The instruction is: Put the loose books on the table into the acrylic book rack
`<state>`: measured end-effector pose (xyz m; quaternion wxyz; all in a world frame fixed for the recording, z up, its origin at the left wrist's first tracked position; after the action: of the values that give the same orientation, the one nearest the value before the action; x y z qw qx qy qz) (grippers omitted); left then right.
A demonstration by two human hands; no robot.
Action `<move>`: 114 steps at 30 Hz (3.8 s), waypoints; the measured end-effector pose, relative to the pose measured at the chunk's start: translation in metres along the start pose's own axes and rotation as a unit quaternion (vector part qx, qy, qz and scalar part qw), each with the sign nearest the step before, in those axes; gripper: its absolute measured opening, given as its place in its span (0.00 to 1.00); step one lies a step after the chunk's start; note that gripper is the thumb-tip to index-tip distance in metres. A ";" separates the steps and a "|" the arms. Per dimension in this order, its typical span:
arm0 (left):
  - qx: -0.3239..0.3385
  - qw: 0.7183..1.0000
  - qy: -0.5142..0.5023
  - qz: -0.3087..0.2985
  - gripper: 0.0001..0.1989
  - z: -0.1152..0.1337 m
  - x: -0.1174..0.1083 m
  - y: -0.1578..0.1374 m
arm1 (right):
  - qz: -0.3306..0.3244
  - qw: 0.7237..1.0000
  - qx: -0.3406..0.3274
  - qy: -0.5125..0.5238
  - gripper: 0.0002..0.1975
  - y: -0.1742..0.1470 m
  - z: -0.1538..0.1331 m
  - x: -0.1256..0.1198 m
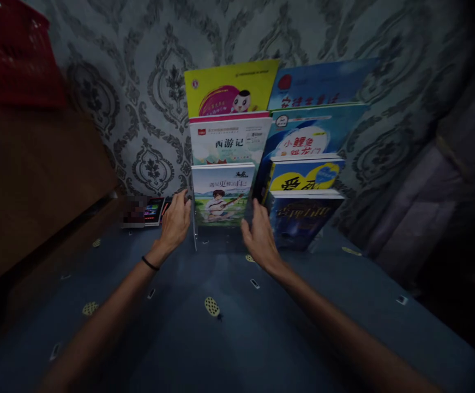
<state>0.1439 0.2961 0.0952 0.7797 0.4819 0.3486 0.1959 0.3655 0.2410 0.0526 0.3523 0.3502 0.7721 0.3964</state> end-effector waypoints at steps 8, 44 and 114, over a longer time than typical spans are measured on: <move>-0.019 0.948 0.268 -0.173 0.22 -0.115 -0.010 -0.041 | -0.134 0.987 -0.069 0.054 0.30 -0.098 -0.034 -0.006; 0.085 0.879 0.338 -0.326 0.17 -0.177 -0.008 -0.038 | -0.266 0.959 -0.067 0.069 0.16 -0.124 -0.036 0.003; -0.056 0.972 -0.049 -0.223 0.20 -0.061 -0.087 -0.161 | -0.284 0.944 -0.142 0.089 0.21 -0.138 -0.069 -0.002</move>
<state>0.0350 0.2040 -0.0346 0.8454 0.3564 0.3976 0.0123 0.2737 0.1534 -0.0348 0.4262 0.0260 0.8033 0.4152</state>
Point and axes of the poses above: each hand's wrist, its own y-axis towards the middle knuckle, its own x-axis out of the palm, z = x × y, the point moved 9 cm from there along y, towards the middle knuckle, and after that the axes turned 15 degrees about z, right-handed, at the moved point
